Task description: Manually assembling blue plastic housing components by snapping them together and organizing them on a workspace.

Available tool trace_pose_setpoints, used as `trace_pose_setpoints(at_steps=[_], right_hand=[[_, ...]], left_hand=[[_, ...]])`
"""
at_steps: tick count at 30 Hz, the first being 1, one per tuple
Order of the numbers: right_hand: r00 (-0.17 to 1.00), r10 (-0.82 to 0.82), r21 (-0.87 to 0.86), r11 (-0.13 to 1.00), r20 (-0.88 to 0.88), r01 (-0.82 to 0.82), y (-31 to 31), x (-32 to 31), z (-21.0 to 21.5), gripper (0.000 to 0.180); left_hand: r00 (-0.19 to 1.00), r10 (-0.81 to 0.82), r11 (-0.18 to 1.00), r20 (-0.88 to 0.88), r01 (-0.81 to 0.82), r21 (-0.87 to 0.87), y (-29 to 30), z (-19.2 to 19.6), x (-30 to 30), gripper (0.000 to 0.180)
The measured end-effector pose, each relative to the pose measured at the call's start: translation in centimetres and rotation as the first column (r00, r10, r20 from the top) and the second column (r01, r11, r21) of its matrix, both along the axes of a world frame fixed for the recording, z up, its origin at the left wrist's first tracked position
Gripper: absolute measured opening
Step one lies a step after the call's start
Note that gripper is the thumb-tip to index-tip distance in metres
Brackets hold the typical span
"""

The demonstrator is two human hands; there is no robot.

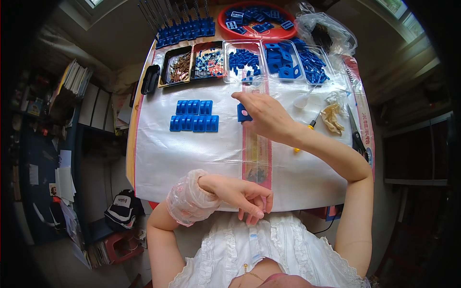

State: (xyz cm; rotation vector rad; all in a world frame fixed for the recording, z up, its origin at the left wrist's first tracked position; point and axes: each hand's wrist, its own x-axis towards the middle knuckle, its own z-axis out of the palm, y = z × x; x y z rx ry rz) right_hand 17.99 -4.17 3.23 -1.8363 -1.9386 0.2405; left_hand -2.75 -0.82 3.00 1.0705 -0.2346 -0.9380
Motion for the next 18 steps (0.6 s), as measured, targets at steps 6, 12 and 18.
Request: trace_pose_setpoints(at_steps=[6, 12, 18], right_hand=[[0.987, -0.029, -0.014, 0.999, 0.158, 0.031, 1.9, -0.4, -1.3, 0.062], [0.984, -0.041, 0.28, 0.96, 0.175, -0.01, 0.6, 0.0, -2.5, 0.048], [0.974, -0.129, -0.049, 0.989, 0.187, 0.14, -8.6, 1.3, 2.5, 0.028]], left_hand=[[0.999, 0.026, 0.999, -0.022, -0.025, 0.043, 0.6, 0.2, 0.6, 0.034], [0.999, 0.015, 0.999, -0.033, -0.014, 0.028, 0.2, 0.1, 0.5, 0.035], [0.999, -0.004, 1.0, -0.037, 0.004, -0.008, 0.2, -0.1, 0.3, 0.037]])
